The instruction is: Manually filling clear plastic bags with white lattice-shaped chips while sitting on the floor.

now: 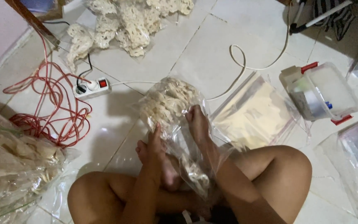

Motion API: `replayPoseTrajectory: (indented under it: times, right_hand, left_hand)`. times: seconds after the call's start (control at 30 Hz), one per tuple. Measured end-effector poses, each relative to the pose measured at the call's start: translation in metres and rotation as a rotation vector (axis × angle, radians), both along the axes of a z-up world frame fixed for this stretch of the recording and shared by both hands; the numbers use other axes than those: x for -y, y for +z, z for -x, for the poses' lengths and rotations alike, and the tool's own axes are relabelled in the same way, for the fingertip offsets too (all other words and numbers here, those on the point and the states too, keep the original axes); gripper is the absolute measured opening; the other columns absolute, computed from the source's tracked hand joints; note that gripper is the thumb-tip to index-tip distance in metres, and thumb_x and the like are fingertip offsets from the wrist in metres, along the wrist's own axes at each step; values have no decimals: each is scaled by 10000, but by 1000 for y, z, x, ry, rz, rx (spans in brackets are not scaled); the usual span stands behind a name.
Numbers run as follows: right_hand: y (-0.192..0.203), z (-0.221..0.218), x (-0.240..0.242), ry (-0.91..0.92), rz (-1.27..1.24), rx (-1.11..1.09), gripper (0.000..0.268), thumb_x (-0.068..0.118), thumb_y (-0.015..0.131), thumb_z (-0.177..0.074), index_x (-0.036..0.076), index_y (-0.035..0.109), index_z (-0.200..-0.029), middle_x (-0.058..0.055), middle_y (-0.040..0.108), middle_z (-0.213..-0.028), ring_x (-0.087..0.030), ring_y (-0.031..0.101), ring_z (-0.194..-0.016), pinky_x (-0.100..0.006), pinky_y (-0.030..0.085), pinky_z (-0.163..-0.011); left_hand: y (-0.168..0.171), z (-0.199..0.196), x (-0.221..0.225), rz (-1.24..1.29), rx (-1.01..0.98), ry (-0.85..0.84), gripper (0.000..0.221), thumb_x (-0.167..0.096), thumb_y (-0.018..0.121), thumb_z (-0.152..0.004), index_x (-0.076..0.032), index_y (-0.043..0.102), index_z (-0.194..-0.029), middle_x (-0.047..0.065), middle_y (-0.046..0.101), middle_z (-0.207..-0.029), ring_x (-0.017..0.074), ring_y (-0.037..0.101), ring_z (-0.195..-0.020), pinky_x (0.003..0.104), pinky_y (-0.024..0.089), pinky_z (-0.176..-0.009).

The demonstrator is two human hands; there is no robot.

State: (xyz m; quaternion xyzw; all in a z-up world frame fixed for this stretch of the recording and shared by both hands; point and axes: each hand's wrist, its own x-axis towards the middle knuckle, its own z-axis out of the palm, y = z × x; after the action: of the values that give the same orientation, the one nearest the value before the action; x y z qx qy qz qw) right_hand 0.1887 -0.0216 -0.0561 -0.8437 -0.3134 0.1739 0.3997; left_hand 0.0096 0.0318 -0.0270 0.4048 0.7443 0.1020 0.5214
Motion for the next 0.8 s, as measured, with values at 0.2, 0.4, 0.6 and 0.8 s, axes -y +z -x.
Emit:
replayPoseTrajectory:
  times: [0.2,0.4,0.6,0.8]
  right_hand:
    - [32,22,38,71,87,-292,526,318,712,-963,29,512,-1355,-286,573,-1367,-463,599,-1266,-589,515,-1040]
    - [123,54,153,505,-30,-207,804,745,609,-858,124,602,-1368,-259,724,-1205,-410,742,-1043,-468,652,-765]
    - [108,59,175,949,-37,-312,1034,343,822,-845,89,182,-1616,-207,201,-1697,-387,246,-1547,-582,234,-1223]
    - [73,57,151,659,-224,-413,753,463,629,-965,188,303,-1586,-246,331,-1601,-464,449,-1398,-622,460,-1107]
  left_hand:
    - [12,-7,-3,-168,316,395,1172,-452,968,-706,114,362,-1535,370,244,-1539,414,395,-1443,419,600,-940]
    - [68,-9,7,-145,185,320,1127,-767,708,-832,-3,357,-1582,284,243,-1644,445,272,-1519,527,304,-1230]
    - [56,1,3,-34,476,380,764,-610,551,-923,100,489,-1198,133,378,-1223,278,597,-1043,376,622,-826]
    - [84,-1,12,-94,503,414,772,-507,720,-852,74,448,-1281,144,517,-1146,154,597,-765,269,513,-583]
